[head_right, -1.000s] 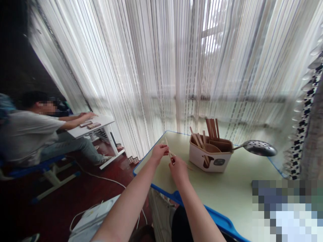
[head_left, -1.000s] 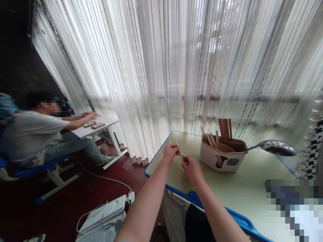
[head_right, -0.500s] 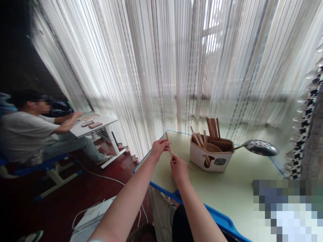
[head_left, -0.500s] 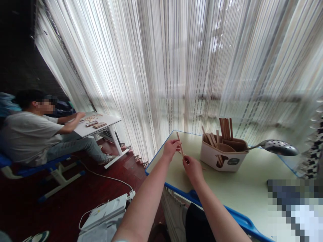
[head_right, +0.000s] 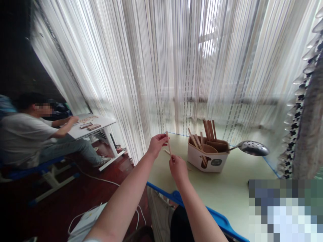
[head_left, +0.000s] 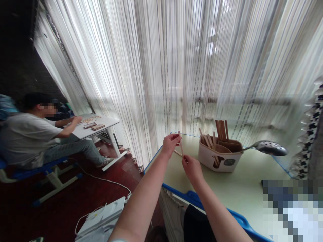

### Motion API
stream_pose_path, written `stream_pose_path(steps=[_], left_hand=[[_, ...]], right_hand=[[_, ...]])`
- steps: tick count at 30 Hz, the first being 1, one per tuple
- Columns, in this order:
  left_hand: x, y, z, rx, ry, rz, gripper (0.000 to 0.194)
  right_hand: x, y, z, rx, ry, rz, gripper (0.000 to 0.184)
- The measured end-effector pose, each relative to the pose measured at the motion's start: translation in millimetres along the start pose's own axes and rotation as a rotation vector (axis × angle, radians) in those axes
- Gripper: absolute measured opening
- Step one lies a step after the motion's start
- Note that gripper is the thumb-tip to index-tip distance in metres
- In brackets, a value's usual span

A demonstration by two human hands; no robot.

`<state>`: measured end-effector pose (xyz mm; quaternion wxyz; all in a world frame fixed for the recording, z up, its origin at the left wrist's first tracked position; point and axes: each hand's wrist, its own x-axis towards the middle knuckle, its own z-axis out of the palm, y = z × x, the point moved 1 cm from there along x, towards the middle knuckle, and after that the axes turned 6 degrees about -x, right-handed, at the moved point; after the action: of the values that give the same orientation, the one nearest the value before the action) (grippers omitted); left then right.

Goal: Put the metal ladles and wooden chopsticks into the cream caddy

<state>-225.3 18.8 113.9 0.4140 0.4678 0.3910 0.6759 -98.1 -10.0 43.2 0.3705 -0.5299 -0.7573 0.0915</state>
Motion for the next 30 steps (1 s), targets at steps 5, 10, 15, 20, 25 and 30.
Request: stream_pose_path(steps=[5,10,15,20,25,30], left_hand=[[0,14,9.3,0.001,0.015,0.054,0.024],[-3,25,16.5,-0.002,-0.001,0.090,0.026],[-5,35,19.8,-0.044,-0.047,0.099,0.029],[-4,45,22.3,-0.096,-0.131,0.092,0.035],[3,55,32.0,-0.117,-0.167,0.091,0.029],[15,69,48.3,-0.133,-0.183,0.104,0.027]], right_hand=[[4,-6,-11,0.038,0.026,-0.033,0.028],[8,-9,-24,0.006,0.021,-0.049,0.026],[10,-15,-43,-0.057,0.017,-0.089,0.027],[14,-19,-58,0.007,-0.036,-0.147,0.025],[22,-17,-73,0.021,-0.085,-0.173,0.024],[39,-23,-106,-0.045,-0.121,-0.199,0.025]])
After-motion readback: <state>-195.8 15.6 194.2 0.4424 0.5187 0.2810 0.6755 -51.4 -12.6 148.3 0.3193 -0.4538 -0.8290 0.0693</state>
